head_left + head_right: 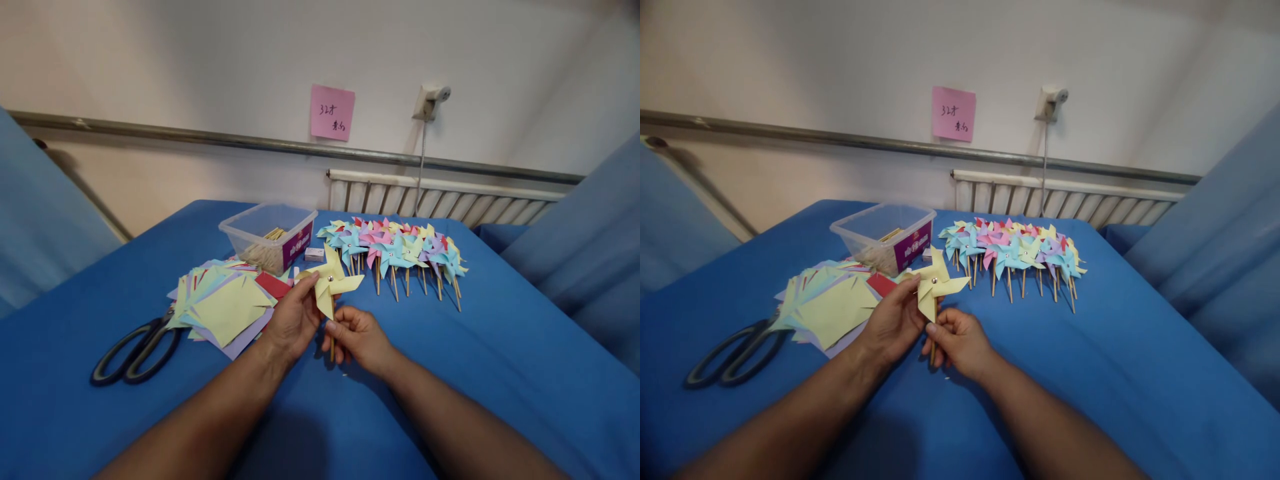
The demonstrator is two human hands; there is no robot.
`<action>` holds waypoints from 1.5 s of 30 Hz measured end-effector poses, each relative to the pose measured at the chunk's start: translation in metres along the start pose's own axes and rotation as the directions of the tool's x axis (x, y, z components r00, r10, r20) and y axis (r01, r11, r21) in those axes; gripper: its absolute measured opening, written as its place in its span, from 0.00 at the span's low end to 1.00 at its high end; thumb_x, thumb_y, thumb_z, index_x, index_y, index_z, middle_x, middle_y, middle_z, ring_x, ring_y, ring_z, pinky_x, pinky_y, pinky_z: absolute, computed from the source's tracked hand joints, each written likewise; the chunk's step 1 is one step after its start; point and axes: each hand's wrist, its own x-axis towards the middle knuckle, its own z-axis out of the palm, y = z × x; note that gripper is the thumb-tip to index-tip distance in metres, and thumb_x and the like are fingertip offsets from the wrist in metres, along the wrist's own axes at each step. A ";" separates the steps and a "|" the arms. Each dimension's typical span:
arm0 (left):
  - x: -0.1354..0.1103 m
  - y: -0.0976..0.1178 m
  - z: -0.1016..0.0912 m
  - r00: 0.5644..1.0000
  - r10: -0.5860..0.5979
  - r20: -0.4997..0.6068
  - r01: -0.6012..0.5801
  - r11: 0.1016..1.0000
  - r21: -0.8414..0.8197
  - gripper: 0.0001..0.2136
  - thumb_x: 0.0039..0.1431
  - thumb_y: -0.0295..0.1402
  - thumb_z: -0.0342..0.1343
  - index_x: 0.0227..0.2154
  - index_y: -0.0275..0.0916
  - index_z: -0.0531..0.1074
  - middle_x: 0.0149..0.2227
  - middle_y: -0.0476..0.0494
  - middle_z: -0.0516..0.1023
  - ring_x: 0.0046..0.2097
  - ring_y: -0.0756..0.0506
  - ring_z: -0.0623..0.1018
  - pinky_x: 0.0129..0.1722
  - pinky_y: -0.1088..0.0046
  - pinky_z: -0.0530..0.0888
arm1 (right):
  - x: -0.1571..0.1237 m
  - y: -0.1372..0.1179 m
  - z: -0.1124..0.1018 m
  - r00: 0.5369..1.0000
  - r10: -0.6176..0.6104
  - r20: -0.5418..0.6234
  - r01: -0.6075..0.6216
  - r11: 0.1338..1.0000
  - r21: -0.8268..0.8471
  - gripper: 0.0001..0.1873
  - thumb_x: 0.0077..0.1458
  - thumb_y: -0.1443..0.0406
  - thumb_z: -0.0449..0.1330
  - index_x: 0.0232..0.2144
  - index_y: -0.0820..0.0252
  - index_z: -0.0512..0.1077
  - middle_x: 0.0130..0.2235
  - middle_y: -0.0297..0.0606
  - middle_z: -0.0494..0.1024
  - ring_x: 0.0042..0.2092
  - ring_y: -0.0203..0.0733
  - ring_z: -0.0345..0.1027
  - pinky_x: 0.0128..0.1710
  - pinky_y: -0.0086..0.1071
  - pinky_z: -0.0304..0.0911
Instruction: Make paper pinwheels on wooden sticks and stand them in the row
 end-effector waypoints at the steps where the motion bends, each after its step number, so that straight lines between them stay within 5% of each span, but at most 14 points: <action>1: 0.000 0.000 -0.001 0.999 -0.011 0.034 0.012 1.000 -0.014 0.09 0.56 0.36 0.55 0.35 0.36 0.72 0.25 0.45 0.77 0.24 0.47 0.75 0.24 0.73 0.72 | 0.000 -0.001 0.000 1.000 -0.001 -0.008 0.001 1.000 0.007 0.20 0.50 0.50 0.61 0.26 0.60 0.63 0.22 0.31 0.77 0.15 0.28 0.63 0.12 0.20 0.51; 8: 0.003 -0.003 -0.005 0.991 -0.046 0.127 0.055 0.996 -0.069 0.07 0.56 0.32 0.56 0.36 0.35 0.72 0.31 0.42 0.79 0.31 0.46 0.78 0.28 0.74 0.75 | -0.001 -0.007 0.000 0.999 -0.031 -0.033 0.033 0.998 0.052 0.19 0.51 0.50 0.60 0.27 0.60 0.64 0.22 0.31 0.76 0.15 0.28 0.62 0.12 0.20 0.52; 22: 0.001 -0.004 -0.005 0.979 -0.062 0.192 0.056 0.998 0.038 0.09 0.55 0.37 0.58 0.31 0.36 0.68 0.24 0.45 0.76 0.20 0.47 0.74 0.14 0.75 0.70 | -0.002 -0.007 0.002 0.999 -0.036 -0.040 0.038 0.999 0.035 0.20 0.49 0.50 0.61 0.28 0.60 0.65 0.21 0.30 0.76 0.14 0.28 0.62 0.12 0.20 0.53; 34: -0.004 -0.003 0.003 1.000 -0.014 0.009 0.013 0.997 0.076 0.10 0.48 0.35 0.64 0.29 0.34 0.72 0.20 0.47 0.74 0.19 0.50 0.72 0.17 0.77 0.67 | -0.001 0.004 0.003 1.000 -0.012 -0.003 0.012 0.999 -0.038 0.20 0.49 0.48 0.60 0.28 0.59 0.63 0.22 0.30 0.75 0.16 0.30 0.63 0.14 0.22 0.53; 37: -0.001 -0.004 0.003 0.998 0.045 -0.046 -0.041 0.997 0.071 0.09 0.47 0.32 0.65 0.29 0.34 0.72 0.22 0.47 0.75 0.23 0.50 0.74 0.23 0.77 0.70 | -0.002 -0.001 -0.001 0.994 -0.060 -0.091 0.049 0.993 -0.110 0.19 0.51 0.49 0.59 0.28 0.59 0.65 0.24 0.32 0.76 0.17 0.30 0.62 0.15 0.24 0.54; 39: 0.000 -0.005 0.004 0.993 0.069 -0.091 -0.062 0.995 0.079 0.08 0.46 0.30 0.65 0.28 0.34 0.72 0.23 0.47 0.76 0.24 0.50 0.74 0.25 0.76 0.71 | -0.002 -0.007 -0.009 0.955 -0.156 -0.254 0.112 0.977 -0.181 0.19 0.54 0.49 0.56 0.30 0.59 0.68 0.28 0.36 0.77 0.22 0.33 0.66 0.20 0.27 0.59; 42: -0.001 -0.008 0.005 0.989 0.062 -0.136 -0.046 0.992 0.118 0.08 0.45 0.28 0.65 0.29 0.33 0.73 0.24 0.46 0.77 0.23 0.51 0.74 0.25 0.77 0.72 | -0.003 -0.018 -0.021 0.792 -0.375 -0.481 0.203 0.906 -0.372 0.19 0.59 0.52 0.51 0.39 0.59 0.72 0.38 0.42 0.77 0.37 0.41 0.70 0.35 0.35 0.66; 45: -0.002 -0.013 0.006 0.990 0.040 -0.132 -0.021 0.989 0.147 0.09 0.45 0.27 0.65 0.31 0.32 0.74 0.26 0.44 0.78 0.24 0.50 0.75 0.26 0.76 0.73 | -0.004 -0.023 -0.027 0.680 -0.578 -0.450 0.277 0.772 -0.572 0.17 0.59 0.57 0.52 0.45 0.58 0.73 0.48 0.44 0.73 0.51 0.45 0.66 0.49 0.40 0.62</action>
